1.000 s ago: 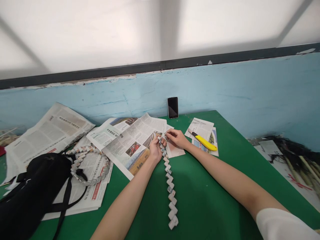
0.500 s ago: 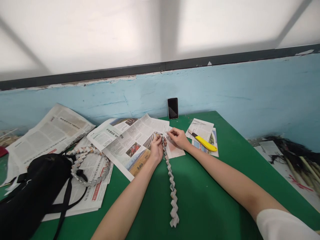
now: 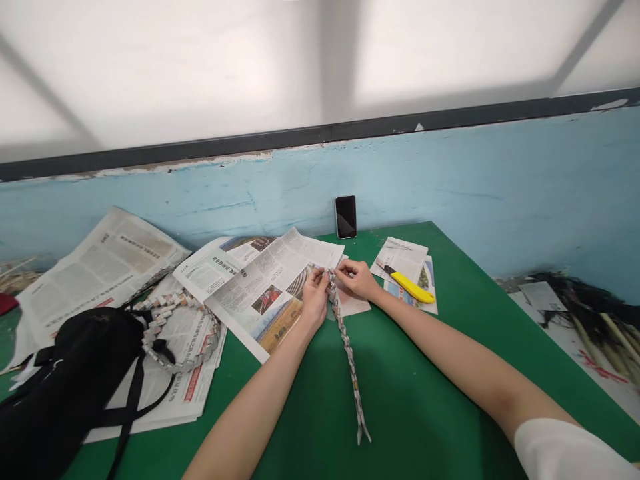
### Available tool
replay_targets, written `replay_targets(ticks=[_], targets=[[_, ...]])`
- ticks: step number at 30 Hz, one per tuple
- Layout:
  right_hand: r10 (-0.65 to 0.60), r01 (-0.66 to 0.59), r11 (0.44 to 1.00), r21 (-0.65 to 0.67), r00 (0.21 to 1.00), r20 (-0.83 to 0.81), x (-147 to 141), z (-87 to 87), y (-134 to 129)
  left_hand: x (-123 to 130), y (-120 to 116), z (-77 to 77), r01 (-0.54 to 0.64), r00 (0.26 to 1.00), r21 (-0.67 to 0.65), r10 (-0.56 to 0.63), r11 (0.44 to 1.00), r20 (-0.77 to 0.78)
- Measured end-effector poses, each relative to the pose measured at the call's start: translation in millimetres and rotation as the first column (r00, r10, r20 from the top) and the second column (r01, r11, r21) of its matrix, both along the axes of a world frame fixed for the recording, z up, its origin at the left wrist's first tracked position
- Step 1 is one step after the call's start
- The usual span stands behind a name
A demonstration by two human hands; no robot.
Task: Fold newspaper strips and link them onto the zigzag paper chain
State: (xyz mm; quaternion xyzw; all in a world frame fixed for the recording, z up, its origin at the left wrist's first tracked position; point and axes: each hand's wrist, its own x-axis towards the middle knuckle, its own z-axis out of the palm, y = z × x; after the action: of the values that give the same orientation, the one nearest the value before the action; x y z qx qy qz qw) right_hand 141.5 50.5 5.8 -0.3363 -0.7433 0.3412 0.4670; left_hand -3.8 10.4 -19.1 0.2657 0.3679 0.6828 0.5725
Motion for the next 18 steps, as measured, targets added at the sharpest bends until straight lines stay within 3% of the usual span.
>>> replay_targets(ticks=[18], targets=[[0.020,-0.021,0.997,0.071,1.000,0.021,0.3,-1.7,0.0,-0.3,0.9,-7.3,-0.042,0.993,0.037,0.045,0.998,-0.112]])
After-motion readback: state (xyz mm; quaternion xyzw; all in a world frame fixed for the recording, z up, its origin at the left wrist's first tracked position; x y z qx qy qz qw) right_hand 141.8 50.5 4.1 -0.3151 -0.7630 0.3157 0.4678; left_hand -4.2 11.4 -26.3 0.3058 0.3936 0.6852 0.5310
